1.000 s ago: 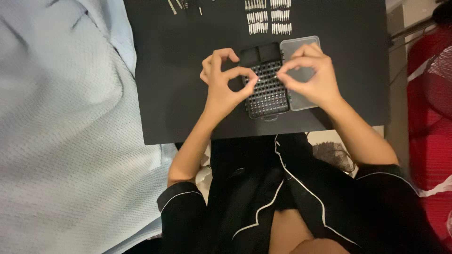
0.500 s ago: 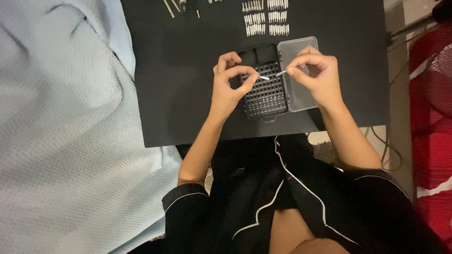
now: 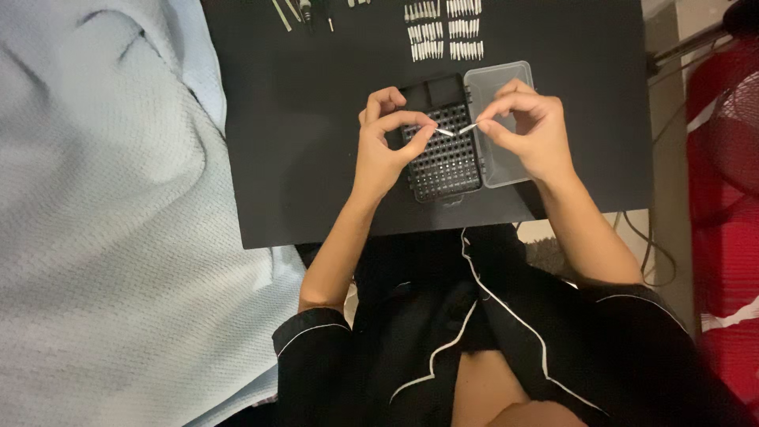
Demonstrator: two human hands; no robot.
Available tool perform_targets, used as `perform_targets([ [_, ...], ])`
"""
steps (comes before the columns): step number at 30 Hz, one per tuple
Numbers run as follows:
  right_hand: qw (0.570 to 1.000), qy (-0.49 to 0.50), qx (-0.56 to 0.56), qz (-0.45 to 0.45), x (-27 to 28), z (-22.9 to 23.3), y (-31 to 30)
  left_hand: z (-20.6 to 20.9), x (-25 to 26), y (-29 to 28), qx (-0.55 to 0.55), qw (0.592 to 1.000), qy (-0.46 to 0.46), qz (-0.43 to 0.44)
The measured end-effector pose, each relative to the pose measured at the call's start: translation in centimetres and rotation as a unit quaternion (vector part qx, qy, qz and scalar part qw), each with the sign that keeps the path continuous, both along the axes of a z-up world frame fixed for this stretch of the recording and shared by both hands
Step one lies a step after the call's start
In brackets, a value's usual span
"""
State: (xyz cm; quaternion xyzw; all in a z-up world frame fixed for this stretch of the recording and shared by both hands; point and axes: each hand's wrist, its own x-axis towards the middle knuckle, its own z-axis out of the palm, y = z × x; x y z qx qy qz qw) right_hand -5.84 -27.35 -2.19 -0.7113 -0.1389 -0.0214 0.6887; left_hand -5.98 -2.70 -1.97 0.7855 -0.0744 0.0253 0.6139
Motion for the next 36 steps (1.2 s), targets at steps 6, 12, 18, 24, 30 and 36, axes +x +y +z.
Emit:
perform_targets([
  [6, 1.000, 0.003, 0.002, 0.007, -0.2, 0.2, 0.0, 0.1, 0.1, 0.0, 0.007, 1.000, -0.006, -0.009],
  [12, 1.000, 0.003, 0.004, 0.010, -0.2, 0.2, -0.1, 0.1, 0.1, -0.1, -0.007, 1.000, 0.002, -0.013],
  [18, 0.999, -0.012, -0.033, -0.001, 0.1, 0.6, -0.6, 0.5, 1.1, -1.1, 0.055, 0.997, -0.040, -0.023],
  [24, 0.995, -0.031, -0.088, -0.023, 1.5, 1.3, -3.0, 1.1, 4.0, -2.5, 0.116, 0.988, -0.102, -0.013],
  [30, 0.964, -0.120, -0.225, -0.080, 7.2, -1.1, -6.3, -0.8, 11.1, -4.9, 0.181, 0.961, -0.205, 0.027],
  [36, 0.930, -0.178, -0.291, -0.138, 14.5, -5.8, -7.6, -4.4, 19.2, -8.7, 0.235, 0.954, -0.188, 0.016],
])
